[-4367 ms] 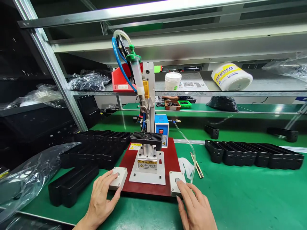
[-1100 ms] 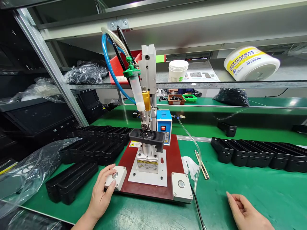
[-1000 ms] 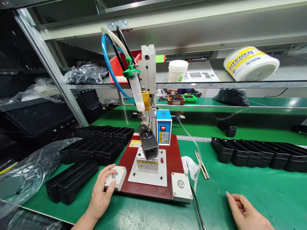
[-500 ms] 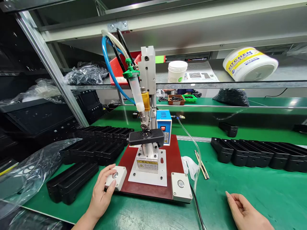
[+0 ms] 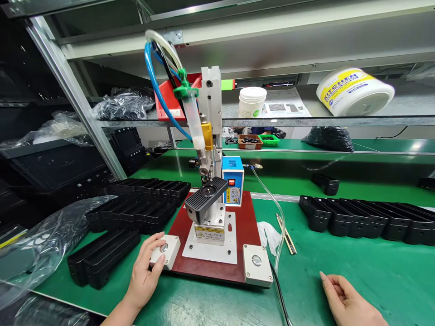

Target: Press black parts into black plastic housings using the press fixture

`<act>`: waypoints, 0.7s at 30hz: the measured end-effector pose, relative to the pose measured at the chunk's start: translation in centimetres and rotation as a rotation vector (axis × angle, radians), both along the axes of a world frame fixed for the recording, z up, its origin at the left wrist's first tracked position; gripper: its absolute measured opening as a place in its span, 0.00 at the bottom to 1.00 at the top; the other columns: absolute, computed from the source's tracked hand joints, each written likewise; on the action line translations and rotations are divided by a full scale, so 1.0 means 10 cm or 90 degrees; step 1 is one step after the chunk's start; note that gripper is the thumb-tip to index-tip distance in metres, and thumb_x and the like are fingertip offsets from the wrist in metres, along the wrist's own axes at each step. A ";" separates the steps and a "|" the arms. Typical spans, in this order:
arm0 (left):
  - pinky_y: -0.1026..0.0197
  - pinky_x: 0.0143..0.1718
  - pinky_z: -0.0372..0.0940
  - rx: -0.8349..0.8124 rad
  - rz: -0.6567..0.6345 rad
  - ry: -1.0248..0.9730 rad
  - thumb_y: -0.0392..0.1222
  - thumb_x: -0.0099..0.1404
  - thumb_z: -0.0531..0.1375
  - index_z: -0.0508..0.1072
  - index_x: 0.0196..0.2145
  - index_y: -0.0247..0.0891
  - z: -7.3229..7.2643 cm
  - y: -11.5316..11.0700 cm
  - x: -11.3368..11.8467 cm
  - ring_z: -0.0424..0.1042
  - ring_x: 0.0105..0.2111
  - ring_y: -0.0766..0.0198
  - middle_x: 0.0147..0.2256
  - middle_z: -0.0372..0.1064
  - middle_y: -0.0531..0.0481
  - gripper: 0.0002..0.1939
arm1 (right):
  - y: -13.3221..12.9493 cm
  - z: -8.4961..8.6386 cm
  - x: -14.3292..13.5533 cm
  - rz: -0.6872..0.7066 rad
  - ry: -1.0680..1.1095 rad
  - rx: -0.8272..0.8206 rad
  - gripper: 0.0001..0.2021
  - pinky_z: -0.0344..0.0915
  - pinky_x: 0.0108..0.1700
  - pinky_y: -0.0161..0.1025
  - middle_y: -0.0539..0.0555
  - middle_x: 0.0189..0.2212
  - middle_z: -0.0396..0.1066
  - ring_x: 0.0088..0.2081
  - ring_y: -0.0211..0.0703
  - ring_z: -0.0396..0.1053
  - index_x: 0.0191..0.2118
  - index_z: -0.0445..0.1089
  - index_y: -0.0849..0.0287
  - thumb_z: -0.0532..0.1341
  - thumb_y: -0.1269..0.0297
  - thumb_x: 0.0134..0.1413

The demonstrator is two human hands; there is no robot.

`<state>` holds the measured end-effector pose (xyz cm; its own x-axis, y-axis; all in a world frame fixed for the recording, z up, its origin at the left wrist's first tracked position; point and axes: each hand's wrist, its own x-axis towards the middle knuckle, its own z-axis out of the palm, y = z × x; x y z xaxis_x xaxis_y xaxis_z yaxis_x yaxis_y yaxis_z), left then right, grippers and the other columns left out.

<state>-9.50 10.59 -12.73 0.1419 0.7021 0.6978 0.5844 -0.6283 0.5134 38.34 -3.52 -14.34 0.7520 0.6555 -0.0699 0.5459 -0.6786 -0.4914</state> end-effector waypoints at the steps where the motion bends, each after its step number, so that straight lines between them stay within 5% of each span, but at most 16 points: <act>1: 0.49 0.49 0.69 0.002 -0.002 0.000 0.41 0.68 0.52 0.67 0.48 0.39 0.00 0.00 0.00 0.67 0.52 0.53 0.53 0.63 0.39 0.12 | 0.00 0.00 0.00 -0.002 0.001 0.002 0.27 0.68 0.37 0.46 0.45 0.32 0.74 0.32 0.51 0.73 0.32 0.69 0.42 0.46 0.28 0.43; 21: 0.51 0.49 0.69 -0.111 -0.020 -0.085 0.46 0.67 0.54 0.67 0.49 0.37 0.01 0.01 0.00 0.70 0.52 0.53 0.54 0.66 0.37 0.16 | 0.00 0.21 -0.16 0.030 -0.032 0.041 0.25 0.67 0.30 0.42 0.46 0.29 0.74 0.30 0.50 0.73 0.27 0.70 0.43 0.46 0.31 0.43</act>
